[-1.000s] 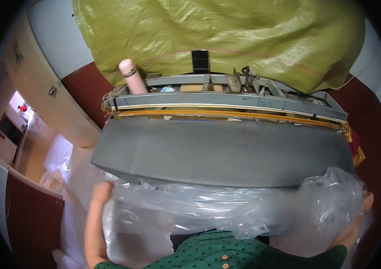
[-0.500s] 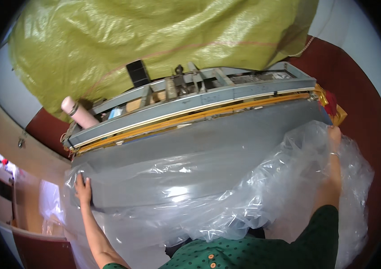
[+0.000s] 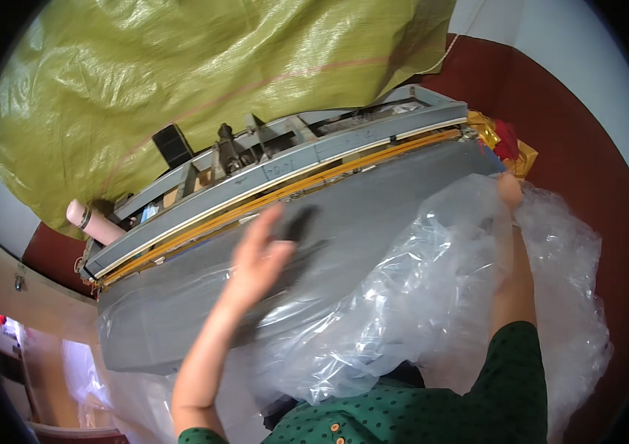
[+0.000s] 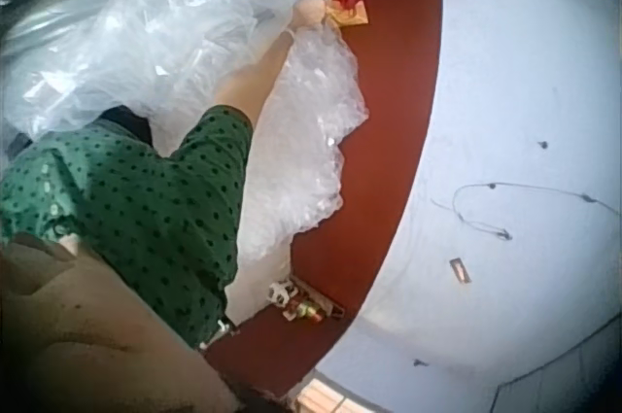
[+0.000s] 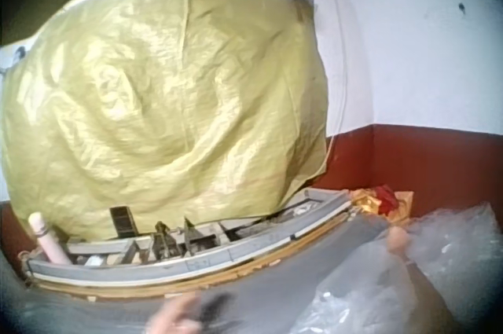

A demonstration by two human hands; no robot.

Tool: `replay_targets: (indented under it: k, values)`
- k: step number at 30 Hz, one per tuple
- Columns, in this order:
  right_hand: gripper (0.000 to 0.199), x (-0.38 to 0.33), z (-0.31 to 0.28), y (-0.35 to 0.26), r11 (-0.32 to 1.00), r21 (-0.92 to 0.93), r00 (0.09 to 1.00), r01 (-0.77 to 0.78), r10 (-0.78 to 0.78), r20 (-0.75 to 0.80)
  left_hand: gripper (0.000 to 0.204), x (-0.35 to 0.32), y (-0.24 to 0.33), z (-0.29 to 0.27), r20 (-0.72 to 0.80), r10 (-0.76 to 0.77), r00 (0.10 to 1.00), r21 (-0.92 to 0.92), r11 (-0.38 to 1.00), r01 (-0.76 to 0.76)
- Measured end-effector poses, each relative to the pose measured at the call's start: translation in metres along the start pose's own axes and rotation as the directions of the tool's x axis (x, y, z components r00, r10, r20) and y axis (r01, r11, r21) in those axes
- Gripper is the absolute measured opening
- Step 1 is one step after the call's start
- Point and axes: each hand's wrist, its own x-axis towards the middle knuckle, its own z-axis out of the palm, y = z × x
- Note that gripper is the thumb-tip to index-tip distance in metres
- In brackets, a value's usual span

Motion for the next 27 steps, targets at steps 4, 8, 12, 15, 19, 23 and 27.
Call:
replay_targets:
  k: [4,8,12,15,19,23,27]
  values:
    - [0.029,-0.007,-0.019,-0.024,0.999,0.041,0.999,0.005,-0.007,0.044,0.066,0.028,0.072,0.128,0.488,0.23,0.842,-0.397,0.918,-0.021]
    - [0.027,-0.007,-0.032,-0.028,0.994,0.106,0.999,0.028,-0.03,0.018,0.046,-0.077,0.08,0.241,0.641,0.766,0.054,-0.722,0.626,-0.296]
    - [0.026,-0.017,-0.046,-0.031,0.99,0.141,0.998,-0.004,-0.004,0.056,0.026,-0.029,0.101,0.205,0.974,0.2,0.106,-0.183,0.971,-0.152]
    - [0.024,-0.017,-0.051,-0.034,0.989,0.135,0.997,-0.066,0.059,0.059,0.012,-0.006,0.104,0.17,0.311,0.293,0.904,-0.307,0.931,-0.196]
    - [0.025,-0.012,-0.049,-0.035,0.988,0.139,0.997,-0.074,0.068,0.046,0.028,0.031,0.07,0.171,0.282,0.144,0.948,-0.204,0.975,-0.087]
    - [0.026,-0.009,-0.044,-0.033,0.987,0.147,0.997,-0.06,0.053,0.05,0.038,-0.011,0.108,0.169,0.771,0.503,0.39,-0.52,0.851,-0.069]
    - [0.026,-0.012,-0.047,-0.034,0.988,0.142,0.997,-0.069,0.063,0.045,0.034,0.017,0.104,0.181,0.86,0.117,0.497,-0.352,0.841,0.41]
